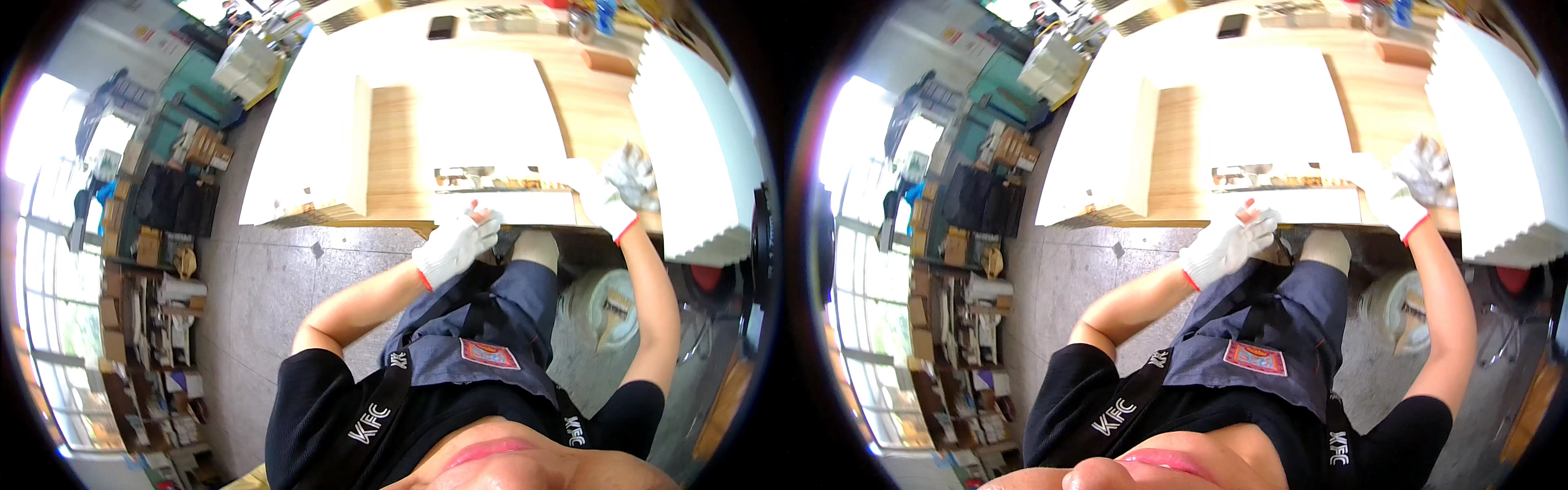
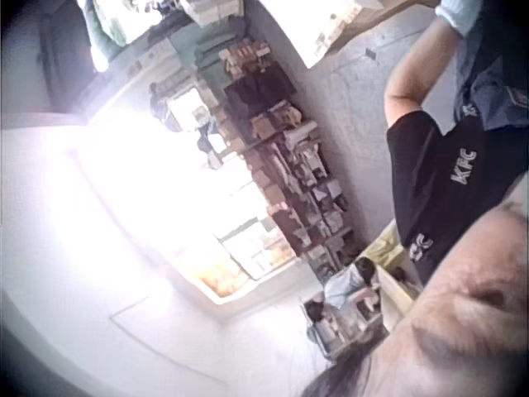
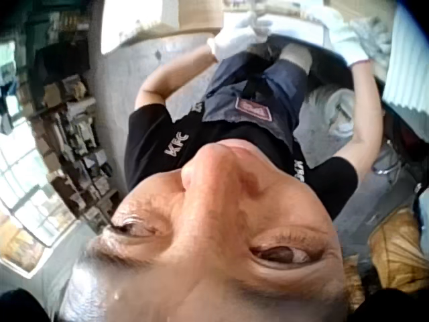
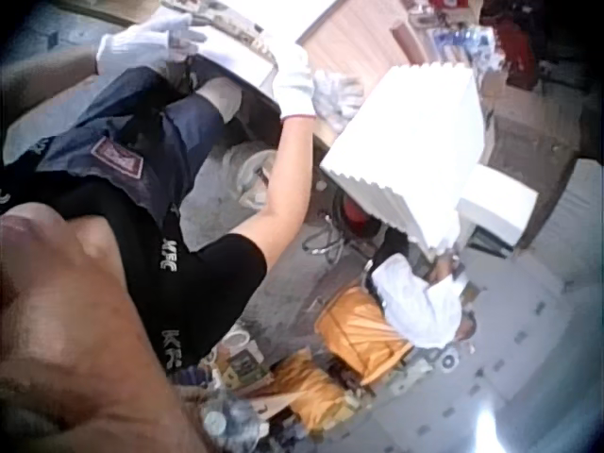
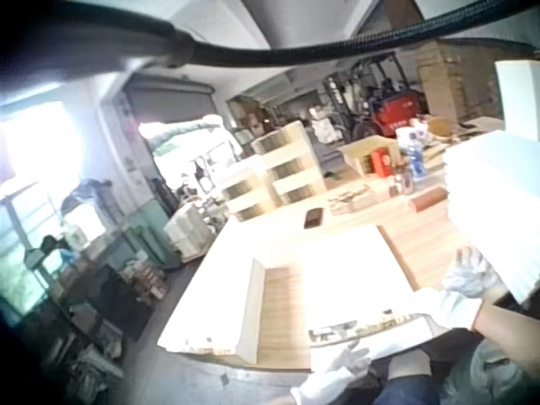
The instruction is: The person picks up a white board from a stack, places it on a table, applies a long adhesive strip along one edge by hand, and places the labeled board onto another stack.
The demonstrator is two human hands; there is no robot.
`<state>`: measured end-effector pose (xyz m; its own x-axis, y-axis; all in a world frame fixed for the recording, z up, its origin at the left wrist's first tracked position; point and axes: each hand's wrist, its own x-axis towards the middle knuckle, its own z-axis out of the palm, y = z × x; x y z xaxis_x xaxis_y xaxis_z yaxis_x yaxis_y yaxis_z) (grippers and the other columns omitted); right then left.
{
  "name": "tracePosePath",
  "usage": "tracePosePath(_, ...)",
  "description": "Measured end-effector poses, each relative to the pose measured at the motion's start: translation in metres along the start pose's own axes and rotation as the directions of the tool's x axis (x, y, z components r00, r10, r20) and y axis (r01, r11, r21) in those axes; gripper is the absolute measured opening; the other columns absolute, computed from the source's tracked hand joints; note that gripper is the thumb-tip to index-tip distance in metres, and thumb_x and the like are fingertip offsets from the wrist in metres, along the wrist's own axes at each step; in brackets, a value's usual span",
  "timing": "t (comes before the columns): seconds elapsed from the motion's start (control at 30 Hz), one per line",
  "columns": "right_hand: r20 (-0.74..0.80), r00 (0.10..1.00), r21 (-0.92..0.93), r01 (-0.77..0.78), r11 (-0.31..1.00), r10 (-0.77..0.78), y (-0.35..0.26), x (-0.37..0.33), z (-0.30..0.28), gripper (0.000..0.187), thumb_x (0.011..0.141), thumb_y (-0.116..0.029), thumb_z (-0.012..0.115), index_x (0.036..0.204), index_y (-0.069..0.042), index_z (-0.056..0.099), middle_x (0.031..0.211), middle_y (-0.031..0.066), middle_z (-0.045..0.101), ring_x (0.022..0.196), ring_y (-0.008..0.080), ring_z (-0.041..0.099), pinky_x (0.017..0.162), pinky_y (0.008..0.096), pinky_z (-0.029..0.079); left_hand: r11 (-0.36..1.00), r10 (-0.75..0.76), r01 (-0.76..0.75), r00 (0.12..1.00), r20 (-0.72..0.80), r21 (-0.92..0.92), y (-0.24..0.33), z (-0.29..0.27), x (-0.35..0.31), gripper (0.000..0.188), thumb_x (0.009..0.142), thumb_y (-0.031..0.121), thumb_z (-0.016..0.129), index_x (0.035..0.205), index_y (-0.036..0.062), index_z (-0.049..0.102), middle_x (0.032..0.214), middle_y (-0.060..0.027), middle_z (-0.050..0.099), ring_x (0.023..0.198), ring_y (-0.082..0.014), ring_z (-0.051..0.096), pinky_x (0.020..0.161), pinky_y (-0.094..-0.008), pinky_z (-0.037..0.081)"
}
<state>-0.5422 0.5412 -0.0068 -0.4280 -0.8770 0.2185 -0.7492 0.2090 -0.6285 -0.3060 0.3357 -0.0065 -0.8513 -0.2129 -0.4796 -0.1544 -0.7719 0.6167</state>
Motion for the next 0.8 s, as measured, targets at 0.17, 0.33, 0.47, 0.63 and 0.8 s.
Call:
tracePosePath(0.17, 0.053, 0.99, -0.253, 0.142, 0.957, -0.133, 0.011, -0.001, -0.004, 0.039, 0.091, 0.001, 0.042, 0.123, -0.008, 0.064, 0.128, 0.015, 0.06, 0.123, 0.0315, 0.054, 0.105, 0.0392, 0.044, 0.854, 0.103, -0.203, 0.968, -0.227, -0.478, 0.01, 0.003, 0.017, 0.015, 0.103, 0.023, 0.047, 0.102, 0.0086, 0.046, 0.117, -0.0147, 0.054, 0.114, -0.031, 0.055, 0.099, -0.0428, 0.046)
tracePosePath(0.33, 0.02, 0.98, -0.217, 0.2, 0.955, -0.2, 0.013, 0.004, -0.002, 0.047, 0.084, 0.009, 0.042, 0.121, -0.009, 0.064, 0.123, 0.0146, 0.063, 0.118, 0.0312, 0.058, 0.105, 0.0393, 0.044, 0.82, 0.164, -0.337, 0.913, -0.374, -0.462, 0.013, -0.003, 0.046, 0.011, 0.099, 0.015, 0.048, 0.106, 0.0066, 0.049, 0.119, -0.0123, 0.053, 0.114, -0.0352, 0.054, 0.104, -0.0462, 0.043)
tracePosePath(0.47, 0.053, 0.989, 0.315, -0.146, 0.938, 0.136, 0.066, 0.026, -0.009, 0.036, 0.093, -0.006, 0.052, 0.128, -0.006, 0.062, 0.127, 0.0089, 0.064, 0.118, 0.0197, 0.058, 0.103, 0.0339, 0.044, 0.886, 0.151, -0.267, 0.94, -0.307, -0.38, 0.032, 0.012, 0.066, 0.018, 0.092, 0.014, 0.055, 0.109, 0.0091, 0.052, 0.118, -0.0098, 0.054, 0.114, -0.0302, 0.055, 0.104, -0.0482, 0.047)
tracePosePath(0.63, 0.221, 0.649, 0.715, -0.615, 0.332, 0.728, 0.069, 0.101, -0.028, 0.09, 0.087, -0.06, 0.064, 0.146, 0.004, 0.039, 0.142, 0.0203, 0.05, 0.122, 0.0274, 0.055, 0.105, 0.0351, 0.042, 0.881, 0.13, -0.232, 0.957, -0.261, -0.412, 0.052, 0.014, 0.061, 0.022, 0.089, 0.013, 0.057, 0.111, 0.0095, 0.052, 0.112, -0.0097, 0.059, 0.102, -0.0272, 0.062, 0.095, -0.045, 0.054)
tracePosePath(0.8, 0.363, 0.827, 0.865, -0.471, 0.175, 0.43, 0.074, 0.134, -0.009, 0.053, 0.1, -0.03, 0.058, 0.138, 0.004, 0.047, 0.125, 0.0115, 0.062, 0.112, 0.0218, 0.061, 0.097, 0.0306, 0.049, 0.905, 0.152, -0.24, 0.954, -0.26, -0.352, 0.069, 0.006, 0.06, 0.025, 0.089, 0.013, 0.057, 0.113, 0.0084, 0.051, 0.114, -0.0116, 0.059, 0.107, -0.0303, 0.063, 0.092, -0.0464, 0.056)
